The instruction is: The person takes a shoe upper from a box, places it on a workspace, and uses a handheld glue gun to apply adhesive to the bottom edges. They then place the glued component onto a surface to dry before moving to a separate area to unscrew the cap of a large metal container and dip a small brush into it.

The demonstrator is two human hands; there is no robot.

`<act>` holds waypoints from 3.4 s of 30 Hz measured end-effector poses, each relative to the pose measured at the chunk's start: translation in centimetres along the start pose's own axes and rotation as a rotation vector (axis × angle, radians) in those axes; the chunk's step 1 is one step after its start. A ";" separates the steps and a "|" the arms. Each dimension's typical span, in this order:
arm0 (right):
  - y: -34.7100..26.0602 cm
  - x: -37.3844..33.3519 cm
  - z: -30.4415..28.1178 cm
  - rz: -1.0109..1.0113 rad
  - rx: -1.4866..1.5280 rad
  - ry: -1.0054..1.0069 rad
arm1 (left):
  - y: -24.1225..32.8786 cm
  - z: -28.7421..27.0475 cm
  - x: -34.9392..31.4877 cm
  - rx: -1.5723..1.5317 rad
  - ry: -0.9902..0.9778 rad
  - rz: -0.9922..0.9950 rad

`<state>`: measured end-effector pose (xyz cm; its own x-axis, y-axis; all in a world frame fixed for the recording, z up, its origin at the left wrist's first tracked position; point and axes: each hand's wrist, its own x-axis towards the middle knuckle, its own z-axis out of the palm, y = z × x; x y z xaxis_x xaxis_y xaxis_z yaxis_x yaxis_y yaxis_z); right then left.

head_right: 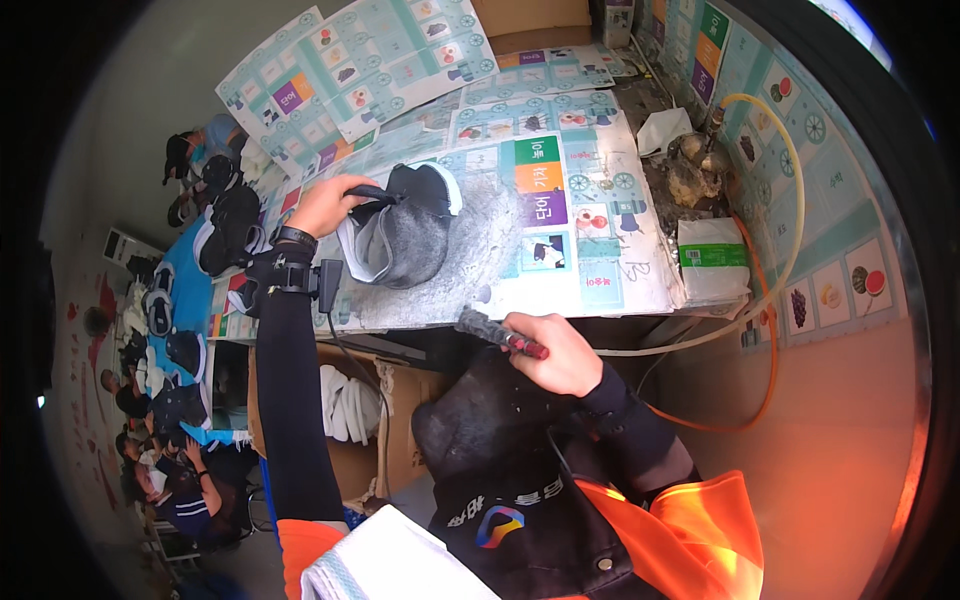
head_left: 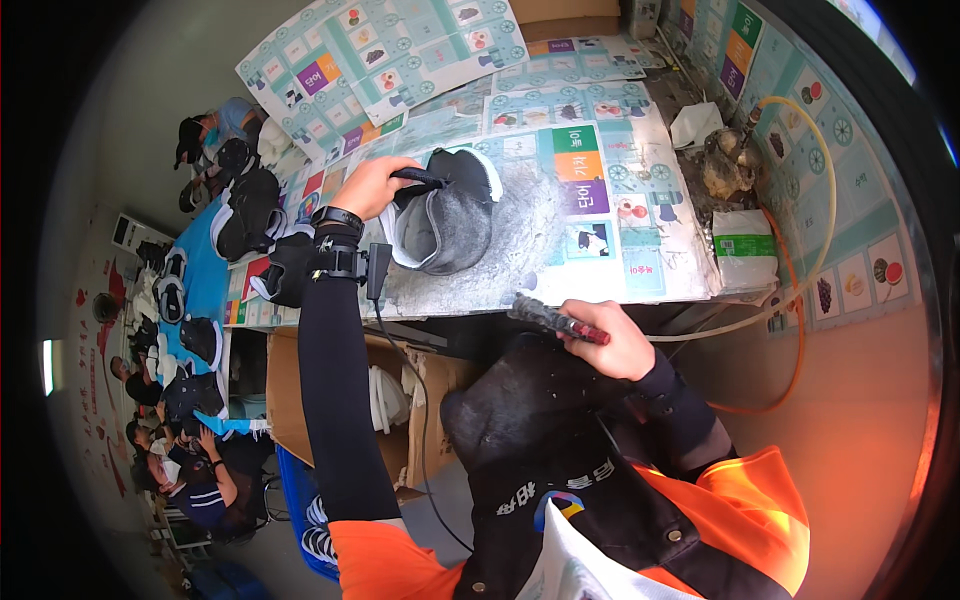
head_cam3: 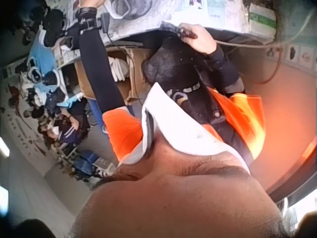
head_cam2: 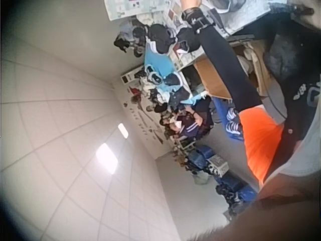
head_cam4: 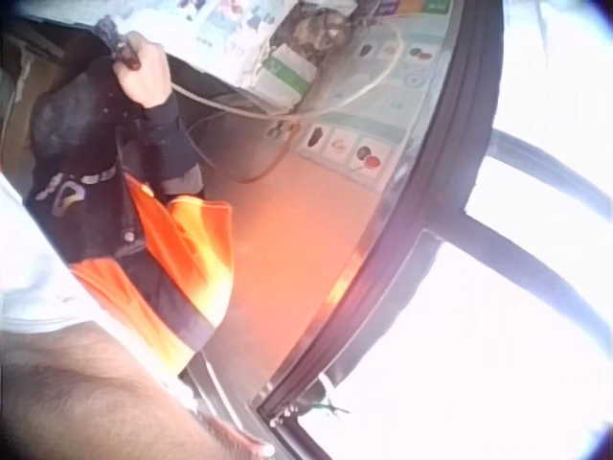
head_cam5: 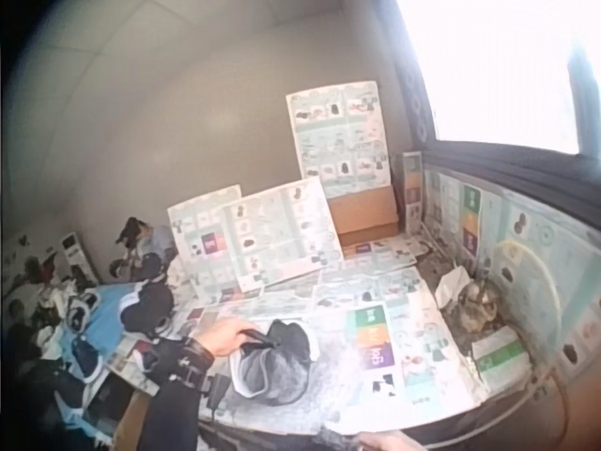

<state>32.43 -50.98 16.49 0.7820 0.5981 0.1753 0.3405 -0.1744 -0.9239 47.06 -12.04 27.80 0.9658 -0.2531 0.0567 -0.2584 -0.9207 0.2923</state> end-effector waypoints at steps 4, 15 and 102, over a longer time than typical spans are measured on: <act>-0.7 1.2 1.0 -0.069 0.039 -0.036 | -1.1 -1.9 -2.4 -0.019 0.108 0.002; 7.8 3.5 -12.9 0.241 -1.131 0.733 | 9.2 -5.4 -16.8 -0.057 0.209 -0.008; 31.9 -22.1 14.8 1.133 -0.393 -0.548 | -3.5 28.0 -39.5 -0.032 -0.524 -0.742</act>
<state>18.30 -58.19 -21.91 0.4531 0.1922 -0.8705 -0.1583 -0.9436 -0.2907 9.25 -7.11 -2.22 0.7482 0.2916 -0.5959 0.4342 -0.8944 0.1076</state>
